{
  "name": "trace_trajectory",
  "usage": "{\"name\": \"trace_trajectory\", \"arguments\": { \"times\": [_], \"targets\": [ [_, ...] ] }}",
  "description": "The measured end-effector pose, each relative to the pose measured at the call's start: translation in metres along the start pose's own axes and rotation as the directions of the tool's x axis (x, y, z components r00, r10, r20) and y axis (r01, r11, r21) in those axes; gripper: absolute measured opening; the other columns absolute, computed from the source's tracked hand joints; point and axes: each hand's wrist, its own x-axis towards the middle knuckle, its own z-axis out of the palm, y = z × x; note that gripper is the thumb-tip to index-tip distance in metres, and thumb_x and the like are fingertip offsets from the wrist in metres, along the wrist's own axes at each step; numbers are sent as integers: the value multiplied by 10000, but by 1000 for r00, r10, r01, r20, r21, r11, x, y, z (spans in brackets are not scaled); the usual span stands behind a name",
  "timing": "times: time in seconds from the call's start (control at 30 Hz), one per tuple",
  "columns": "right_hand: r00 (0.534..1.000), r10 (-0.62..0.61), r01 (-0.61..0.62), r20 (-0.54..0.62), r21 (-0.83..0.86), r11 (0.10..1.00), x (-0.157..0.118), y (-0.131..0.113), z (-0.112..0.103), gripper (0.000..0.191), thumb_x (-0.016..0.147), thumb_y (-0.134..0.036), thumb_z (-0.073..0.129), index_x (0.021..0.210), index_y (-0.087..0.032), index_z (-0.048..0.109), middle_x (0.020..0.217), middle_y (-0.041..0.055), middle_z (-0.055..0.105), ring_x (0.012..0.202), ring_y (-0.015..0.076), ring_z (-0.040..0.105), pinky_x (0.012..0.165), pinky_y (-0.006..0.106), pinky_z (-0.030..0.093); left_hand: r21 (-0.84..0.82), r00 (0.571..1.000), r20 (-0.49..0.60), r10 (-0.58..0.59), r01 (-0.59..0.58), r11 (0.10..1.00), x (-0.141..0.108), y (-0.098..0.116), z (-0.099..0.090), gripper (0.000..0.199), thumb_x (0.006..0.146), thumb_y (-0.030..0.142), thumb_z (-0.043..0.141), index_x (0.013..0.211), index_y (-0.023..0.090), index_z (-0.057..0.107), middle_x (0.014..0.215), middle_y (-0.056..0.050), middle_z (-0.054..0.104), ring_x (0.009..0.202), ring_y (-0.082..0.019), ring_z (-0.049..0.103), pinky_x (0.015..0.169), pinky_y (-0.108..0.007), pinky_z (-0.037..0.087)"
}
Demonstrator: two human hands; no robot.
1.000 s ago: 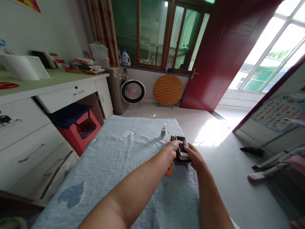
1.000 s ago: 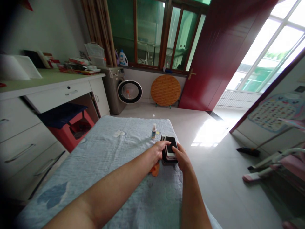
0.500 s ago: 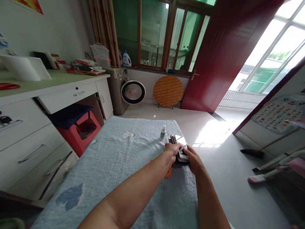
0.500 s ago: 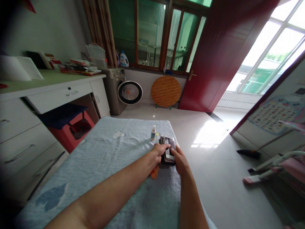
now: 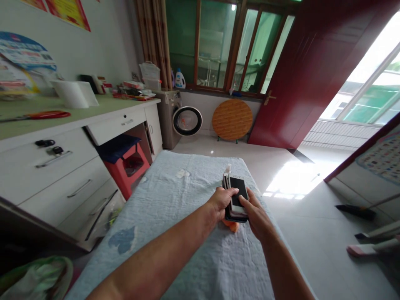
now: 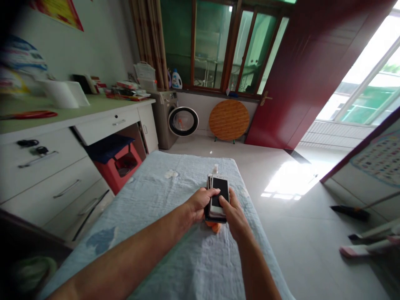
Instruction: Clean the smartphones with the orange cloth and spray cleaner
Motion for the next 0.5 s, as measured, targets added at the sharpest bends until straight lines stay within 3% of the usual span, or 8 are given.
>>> {"name": "trace_trajectory", "arguments": {
  "times": [0.13, 0.23, 0.4, 0.5],
  "targets": [
    [998, 15, -13, 60, -28, 1000, -3, 5, 44, 576, 775, -437, 638, 1302, -274, 471, 1109, 20, 655, 969, 230, 621, 764, 312, 513, -1, 999, -33, 41, -41, 999, -26, 21, -37, 125, 772, 180, 615, 847, 84, 645, 611, -76, 665, 529, -194, 640, 562, -314, 547],
    [989, -46, 54, 139, -58, 997, -2, 11, 83, 507, 792, -393, 613, 1267, -262, 493, 1124, 11, 637, 1028, 219, 587, 854, 309, 477, -3, 993, -93, 75, -75, 997, -42, 38, -72, 145, 794, 211, 602, 853, 91, 657, 615, -72, 677, 538, -193, 652, 577, -295, 546],
    [968, -85, 99, 236, -45, 994, 2, 29, 155, 464, 810, -338, 564, 1258, -238, 497, 1107, 21, 629, 1005, 213, 573, 888, 332, 457, -9, 985, -145, 97, -99, 995, -62, 65, -134, 454, 878, 542, 501, 926, 122, 665, 700, -98, 708, 598, -219, 675, 575, -311, 550],
    [960, -110, 121, 258, -27, 992, 7, 44, 192, 452, 803, -333, 562, 1240, -235, 502, 1050, 23, 634, 976, 214, 568, 883, 339, 460, 14, 958, -248, 147, -148, 989, -67, 76, -167, 492, 859, 595, 507, 932, 136, 669, 674, -84, 700, 612, -220, 677, 571, -298, 545]
  ]
}}
